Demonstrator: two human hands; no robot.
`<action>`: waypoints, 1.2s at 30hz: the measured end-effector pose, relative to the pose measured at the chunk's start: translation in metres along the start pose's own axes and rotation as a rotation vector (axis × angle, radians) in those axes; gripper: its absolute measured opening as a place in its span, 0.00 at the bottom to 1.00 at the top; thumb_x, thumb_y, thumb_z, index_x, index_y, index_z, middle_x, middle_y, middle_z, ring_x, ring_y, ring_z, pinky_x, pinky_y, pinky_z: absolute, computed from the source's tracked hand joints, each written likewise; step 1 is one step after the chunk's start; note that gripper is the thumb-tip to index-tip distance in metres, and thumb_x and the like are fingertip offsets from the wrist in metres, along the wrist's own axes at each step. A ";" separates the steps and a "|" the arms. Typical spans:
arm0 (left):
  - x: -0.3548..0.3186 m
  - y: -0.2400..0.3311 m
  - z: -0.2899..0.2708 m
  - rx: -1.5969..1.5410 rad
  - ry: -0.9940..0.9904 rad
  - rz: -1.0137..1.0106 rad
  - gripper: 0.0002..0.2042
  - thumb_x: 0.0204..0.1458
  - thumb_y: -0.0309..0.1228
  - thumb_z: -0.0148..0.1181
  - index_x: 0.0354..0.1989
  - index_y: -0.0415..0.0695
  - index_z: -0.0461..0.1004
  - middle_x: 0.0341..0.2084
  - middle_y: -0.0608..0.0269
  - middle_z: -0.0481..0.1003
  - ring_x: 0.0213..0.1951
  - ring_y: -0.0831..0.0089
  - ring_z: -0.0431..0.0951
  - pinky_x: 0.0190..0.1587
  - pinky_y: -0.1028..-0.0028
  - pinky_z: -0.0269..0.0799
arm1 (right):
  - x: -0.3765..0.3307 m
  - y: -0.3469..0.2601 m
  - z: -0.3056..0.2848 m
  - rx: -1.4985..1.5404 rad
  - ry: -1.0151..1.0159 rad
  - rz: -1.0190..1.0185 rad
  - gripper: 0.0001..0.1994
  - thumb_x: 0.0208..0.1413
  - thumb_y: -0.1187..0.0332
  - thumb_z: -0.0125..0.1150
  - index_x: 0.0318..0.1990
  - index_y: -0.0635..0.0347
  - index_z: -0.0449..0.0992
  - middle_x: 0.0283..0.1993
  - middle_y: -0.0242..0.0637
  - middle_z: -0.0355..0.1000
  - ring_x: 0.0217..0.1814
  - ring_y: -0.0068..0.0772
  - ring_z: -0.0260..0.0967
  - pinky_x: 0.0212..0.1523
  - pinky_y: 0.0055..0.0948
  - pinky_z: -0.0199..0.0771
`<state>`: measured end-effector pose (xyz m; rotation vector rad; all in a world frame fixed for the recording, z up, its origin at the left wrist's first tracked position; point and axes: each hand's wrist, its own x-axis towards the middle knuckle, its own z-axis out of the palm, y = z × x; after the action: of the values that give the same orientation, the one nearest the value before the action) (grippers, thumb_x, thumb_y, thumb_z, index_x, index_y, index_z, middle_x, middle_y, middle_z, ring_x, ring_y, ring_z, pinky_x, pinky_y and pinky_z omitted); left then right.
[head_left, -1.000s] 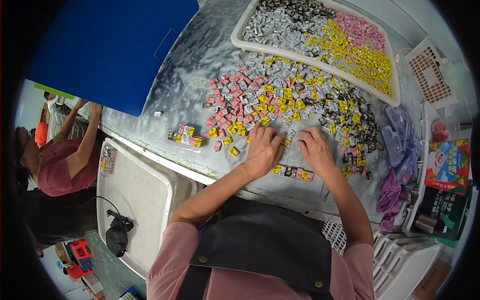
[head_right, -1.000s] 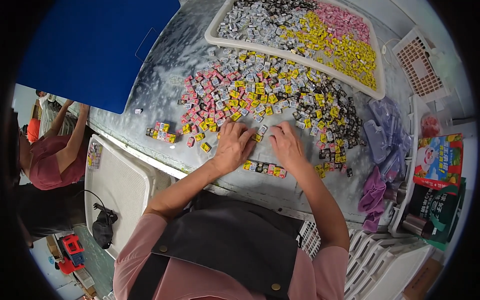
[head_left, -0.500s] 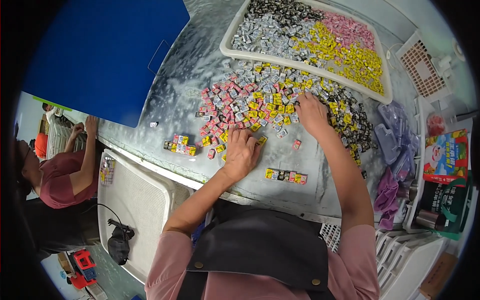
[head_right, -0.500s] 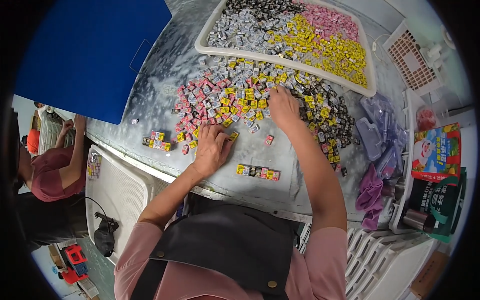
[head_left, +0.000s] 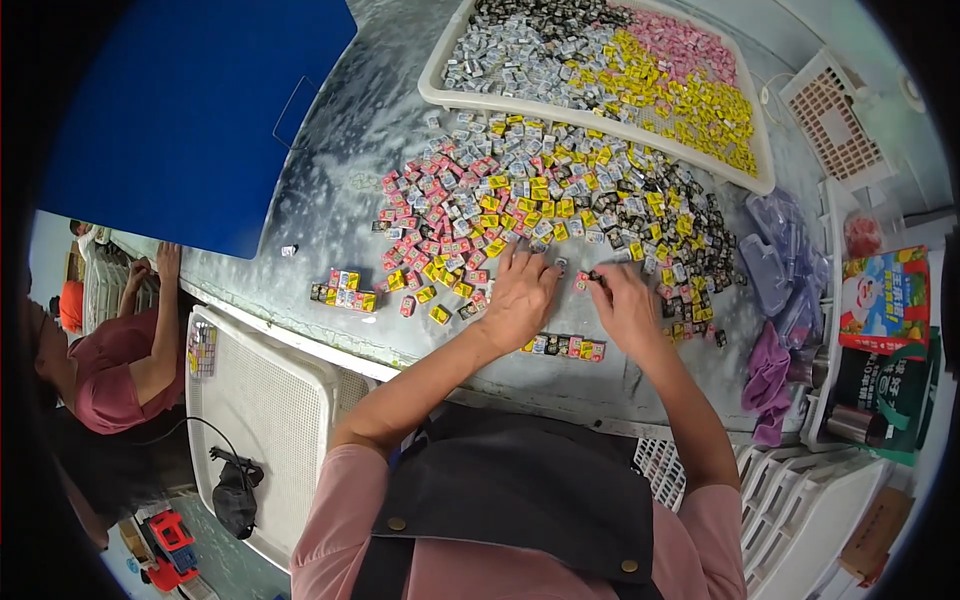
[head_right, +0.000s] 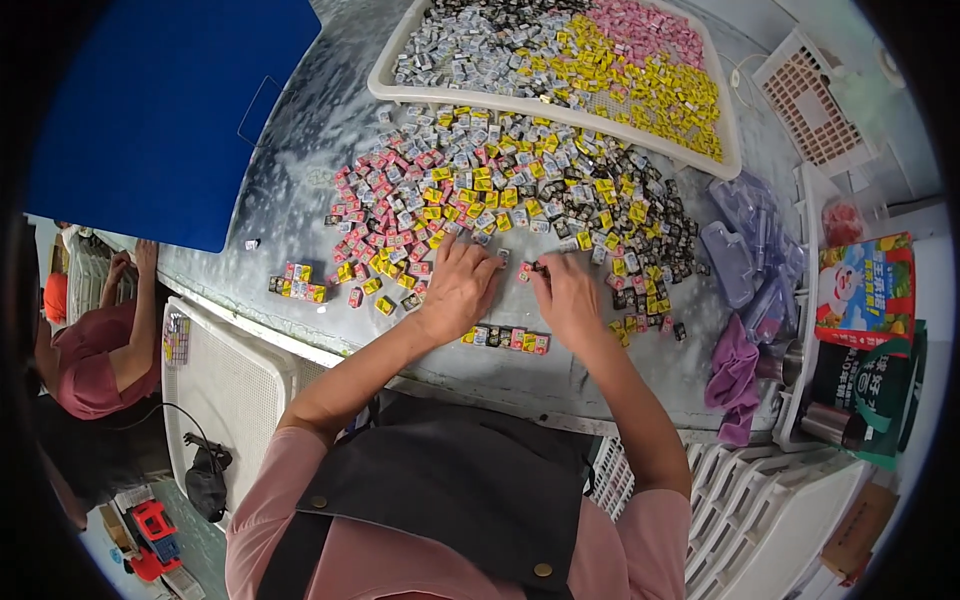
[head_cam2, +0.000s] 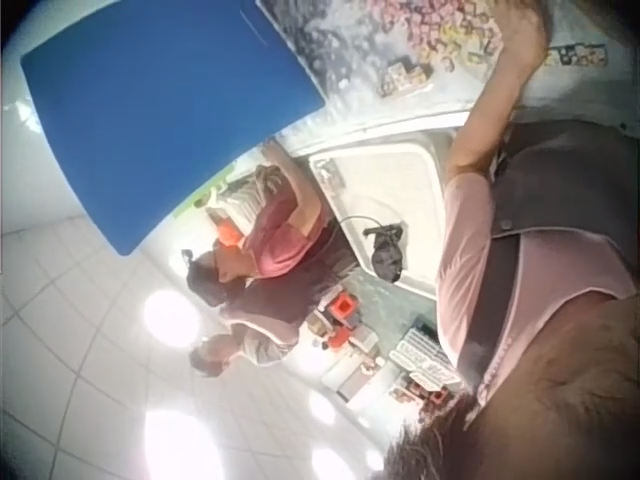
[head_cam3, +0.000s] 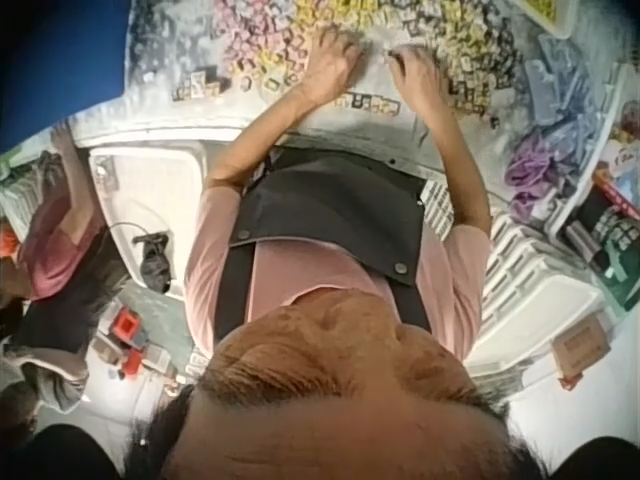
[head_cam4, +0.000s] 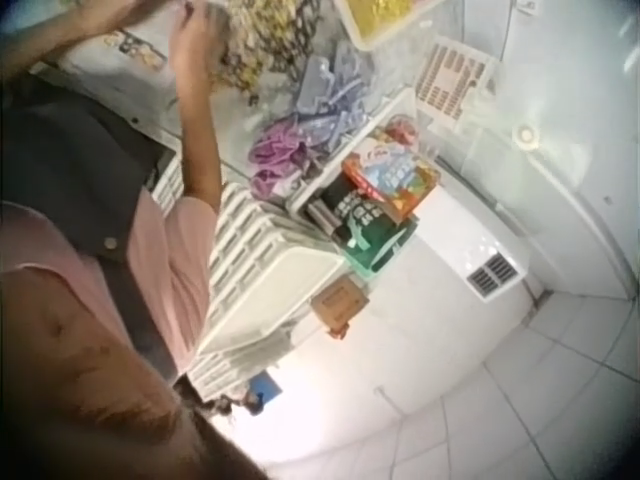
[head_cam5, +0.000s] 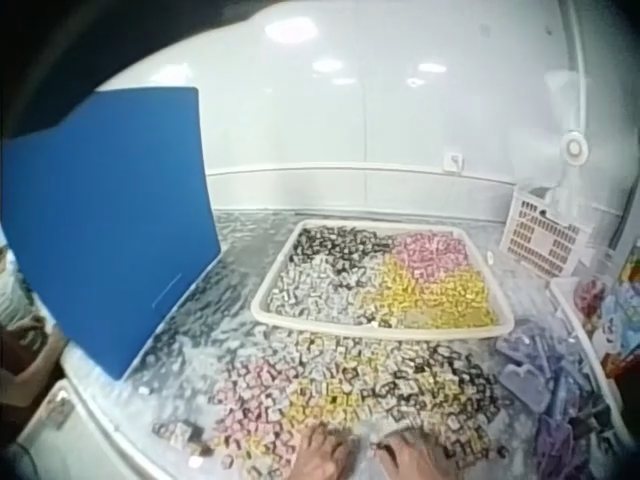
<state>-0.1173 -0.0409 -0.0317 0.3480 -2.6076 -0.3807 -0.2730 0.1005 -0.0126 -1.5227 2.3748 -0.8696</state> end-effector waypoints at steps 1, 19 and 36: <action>0.002 0.001 -0.002 -0.003 -0.004 0.001 0.16 0.50 0.26 0.63 0.48 0.40 0.76 0.38 0.56 0.72 0.45 0.55 0.72 0.65 0.48 0.57 | -0.005 0.000 -0.003 0.001 -0.001 0.005 0.12 0.59 0.69 0.63 0.48 0.62 0.74 0.39 0.48 0.73 0.33 0.52 0.75 0.35 0.44 0.74; 0.008 -0.004 -0.006 -0.178 -0.193 0.037 0.17 0.51 0.26 0.63 0.51 0.39 0.77 0.36 0.55 0.71 0.44 0.57 0.72 0.56 0.56 0.58 | 0.008 -0.008 0.001 0.116 -0.253 -0.030 0.16 0.55 0.75 0.65 0.52 0.64 0.74 0.46 0.45 0.66 0.44 0.52 0.73 0.45 0.43 0.73; -0.030 0.024 -0.025 -0.263 -0.254 0.048 0.12 0.53 0.28 0.64 0.45 0.38 0.77 0.35 0.54 0.69 0.43 0.57 0.71 0.55 0.54 0.60 | -0.028 -0.023 -0.013 0.177 -0.404 -0.133 0.11 0.57 0.71 0.63 0.45 0.64 0.73 0.47 0.46 0.66 0.44 0.55 0.72 0.43 0.46 0.75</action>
<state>-0.0834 -0.0145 -0.0154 0.1548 -2.7563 -0.7874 -0.2483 0.1231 0.0066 -1.6180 1.8814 -0.6957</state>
